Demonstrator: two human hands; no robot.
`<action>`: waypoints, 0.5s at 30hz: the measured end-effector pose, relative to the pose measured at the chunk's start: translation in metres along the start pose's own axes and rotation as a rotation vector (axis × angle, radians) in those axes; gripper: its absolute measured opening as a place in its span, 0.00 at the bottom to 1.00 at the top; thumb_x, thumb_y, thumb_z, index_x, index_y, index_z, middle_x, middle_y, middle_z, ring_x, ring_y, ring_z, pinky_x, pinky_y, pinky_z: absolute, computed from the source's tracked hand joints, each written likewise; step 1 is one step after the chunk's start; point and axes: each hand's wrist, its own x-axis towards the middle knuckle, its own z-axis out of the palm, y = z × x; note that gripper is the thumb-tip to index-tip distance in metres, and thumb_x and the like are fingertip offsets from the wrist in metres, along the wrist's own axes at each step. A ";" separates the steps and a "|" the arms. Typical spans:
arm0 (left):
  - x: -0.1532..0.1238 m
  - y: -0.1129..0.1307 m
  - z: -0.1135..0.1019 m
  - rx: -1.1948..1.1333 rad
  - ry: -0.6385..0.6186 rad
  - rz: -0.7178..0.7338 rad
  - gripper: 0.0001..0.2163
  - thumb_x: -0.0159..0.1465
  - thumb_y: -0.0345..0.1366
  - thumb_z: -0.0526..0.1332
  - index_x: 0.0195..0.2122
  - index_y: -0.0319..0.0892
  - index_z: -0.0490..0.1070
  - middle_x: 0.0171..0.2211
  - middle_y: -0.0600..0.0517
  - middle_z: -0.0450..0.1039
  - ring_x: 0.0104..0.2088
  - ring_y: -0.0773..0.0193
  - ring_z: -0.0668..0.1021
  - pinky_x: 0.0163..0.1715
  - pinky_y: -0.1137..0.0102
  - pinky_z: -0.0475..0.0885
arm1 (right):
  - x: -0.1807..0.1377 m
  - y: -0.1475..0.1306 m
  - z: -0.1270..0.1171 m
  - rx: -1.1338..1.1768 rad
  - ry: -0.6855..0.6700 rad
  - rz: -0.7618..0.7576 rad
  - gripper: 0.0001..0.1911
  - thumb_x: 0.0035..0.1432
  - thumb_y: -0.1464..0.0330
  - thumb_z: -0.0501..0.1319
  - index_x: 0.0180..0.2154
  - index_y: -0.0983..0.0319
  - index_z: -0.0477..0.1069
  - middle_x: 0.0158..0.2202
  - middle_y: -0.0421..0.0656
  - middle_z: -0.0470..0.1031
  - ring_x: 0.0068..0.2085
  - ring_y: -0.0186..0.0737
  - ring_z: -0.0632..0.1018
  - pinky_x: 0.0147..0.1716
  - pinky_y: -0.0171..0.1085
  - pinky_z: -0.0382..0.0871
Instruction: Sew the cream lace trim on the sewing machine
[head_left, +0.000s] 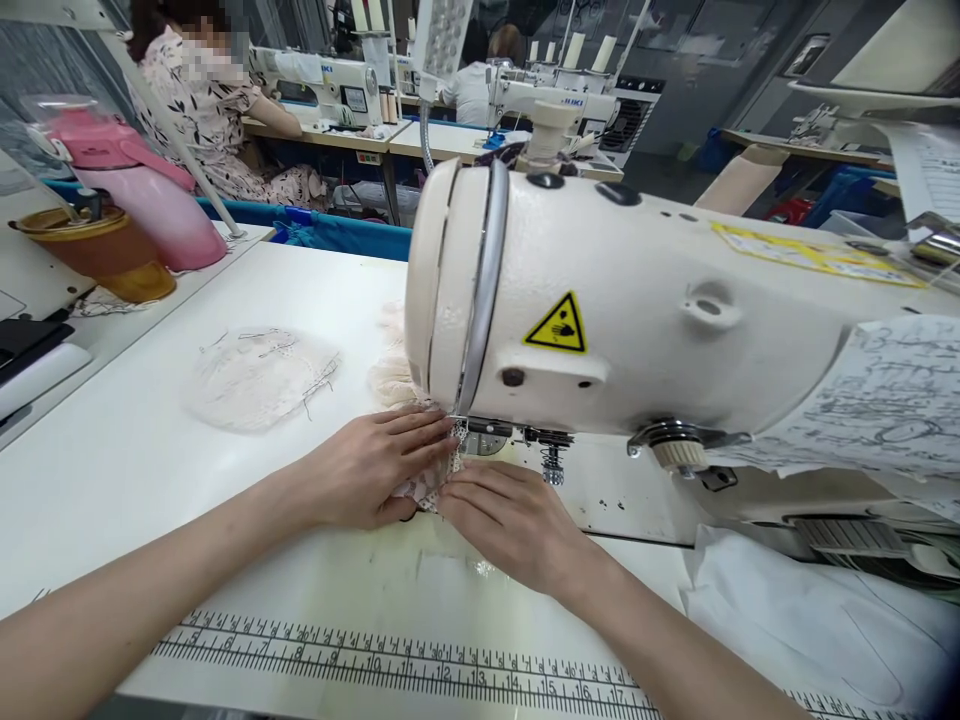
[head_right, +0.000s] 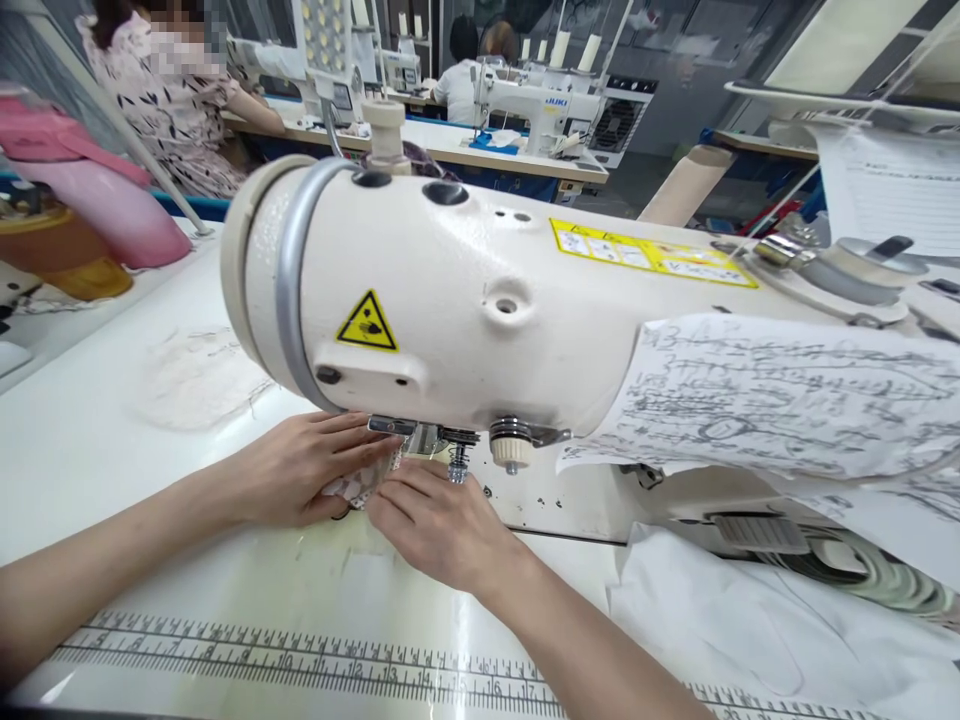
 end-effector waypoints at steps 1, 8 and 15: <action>0.000 0.001 0.000 0.011 -0.001 -0.002 0.26 0.59 0.34 0.55 0.60 0.33 0.63 0.58 0.42 0.67 0.59 0.50 0.69 0.59 0.56 0.66 | -0.001 0.000 0.000 -0.005 -0.007 0.014 0.10 0.60 0.78 0.57 0.36 0.60 0.74 0.35 0.38 0.80 0.39 0.33 0.79 0.43 0.33 0.75; 0.001 0.007 0.004 0.083 0.010 -0.027 0.26 0.60 0.37 0.54 0.60 0.34 0.62 0.56 0.42 0.69 0.60 0.49 0.68 0.59 0.55 0.66 | -0.005 0.003 -0.005 -0.030 -0.026 0.069 0.13 0.59 0.82 0.54 0.34 0.61 0.72 0.33 0.38 0.79 0.39 0.32 0.79 0.48 0.35 0.72; 0.002 0.013 0.006 0.108 0.001 -0.077 0.26 0.61 0.38 0.55 0.61 0.34 0.63 0.56 0.39 0.69 0.59 0.47 0.69 0.57 0.56 0.67 | -0.007 0.008 -0.004 -0.020 -0.006 0.085 0.12 0.60 0.81 0.54 0.35 0.61 0.71 0.34 0.38 0.79 0.36 0.30 0.78 0.49 0.36 0.72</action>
